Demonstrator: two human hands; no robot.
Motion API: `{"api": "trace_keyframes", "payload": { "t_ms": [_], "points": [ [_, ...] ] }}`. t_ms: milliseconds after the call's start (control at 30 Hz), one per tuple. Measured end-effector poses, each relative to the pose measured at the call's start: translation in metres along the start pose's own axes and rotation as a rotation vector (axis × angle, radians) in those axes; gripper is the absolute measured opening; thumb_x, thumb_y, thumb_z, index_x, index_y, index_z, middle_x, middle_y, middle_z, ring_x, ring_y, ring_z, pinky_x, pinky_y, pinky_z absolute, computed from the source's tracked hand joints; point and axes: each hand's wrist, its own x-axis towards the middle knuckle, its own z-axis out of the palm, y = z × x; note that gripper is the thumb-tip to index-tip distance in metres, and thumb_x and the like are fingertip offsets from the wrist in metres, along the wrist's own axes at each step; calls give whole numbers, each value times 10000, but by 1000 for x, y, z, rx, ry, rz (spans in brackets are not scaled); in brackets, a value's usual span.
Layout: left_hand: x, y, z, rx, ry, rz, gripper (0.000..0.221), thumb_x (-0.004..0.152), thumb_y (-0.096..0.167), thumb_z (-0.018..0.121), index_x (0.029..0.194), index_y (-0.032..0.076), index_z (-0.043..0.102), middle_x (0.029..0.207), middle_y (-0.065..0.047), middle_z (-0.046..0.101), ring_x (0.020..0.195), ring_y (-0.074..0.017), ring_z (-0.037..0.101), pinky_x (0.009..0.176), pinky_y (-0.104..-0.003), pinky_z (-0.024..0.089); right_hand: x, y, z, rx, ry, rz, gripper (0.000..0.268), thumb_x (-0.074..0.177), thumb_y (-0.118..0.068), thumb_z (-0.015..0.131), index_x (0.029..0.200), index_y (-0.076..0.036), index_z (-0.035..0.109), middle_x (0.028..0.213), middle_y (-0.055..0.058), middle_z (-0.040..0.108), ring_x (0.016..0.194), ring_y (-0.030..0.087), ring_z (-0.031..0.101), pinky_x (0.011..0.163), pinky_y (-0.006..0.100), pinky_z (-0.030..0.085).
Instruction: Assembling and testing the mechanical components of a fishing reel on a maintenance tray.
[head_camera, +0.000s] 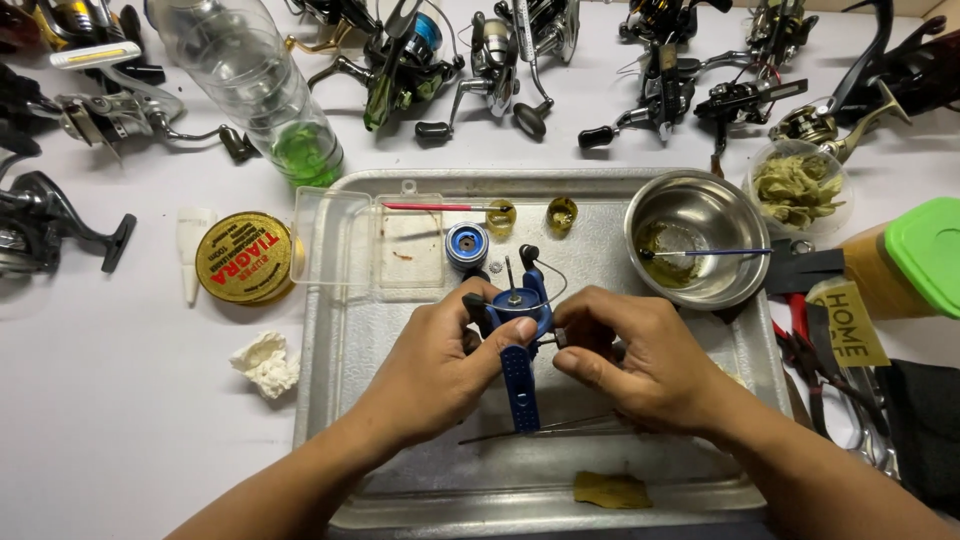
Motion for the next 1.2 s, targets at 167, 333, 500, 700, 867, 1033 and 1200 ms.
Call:
{"api": "trace_keyframes", "payload": {
  "t_ms": [167,333,500,700,867,1033,1200],
  "points": [
    [-2,4,-1,54,-10,-7,298,922,454,662,893,161,615,641,40,527,533,-84,428,536,-276,348,-1,3,2,-43,-15,10,263,966,-320,598,867,-108,718,710,-2,692,610,146,615,585,304,445],
    [0,2,-1,55,21,51,286,920,440,660,880,159,629,673,52,570,583,-88,468,570,-280,386,0,-1,0,-29,-10,55,275,830,-326,763,1021,-139,698,811,-42,713,607,89,622,598,256,502],
    [-1,3,-2,72,8,35,289,921,442,669,893,158,624,640,45,526,538,-85,440,537,-278,356,0,6,2,-47,17,21,274,914,-374,662,933,-110,733,762,-21,744,635,108,650,603,269,471],
    [-3,6,0,91,-21,-7,328,917,476,659,884,155,603,633,34,521,526,-94,443,532,-285,350,0,2,3,-16,42,44,420,994,-330,557,655,-115,679,586,-11,651,537,117,592,543,283,428],
    [-2,3,0,75,-1,35,294,923,445,672,882,160,616,630,45,522,535,-87,434,534,-278,349,1,-2,0,59,9,78,164,884,-278,726,886,-115,716,658,-42,627,570,87,529,551,254,425],
    [-3,6,-1,84,-10,25,303,922,453,669,875,160,609,620,41,510,529,-89,432,528,-284,346,0,1,0,13,18,24,250,921,-321,656,856,-103,758,731,-16,740,617,107,635,578,268,461],
    [-2,3,0,89,9,55,289,918,453,666,891,169,624,627,49,527,529,-87,438,533,-281,354,-1,-4,3,193,64,213,205,800,-186,827,931,-86,705,760,-8,689,608,77,603,546,226,492]
  ]
}}
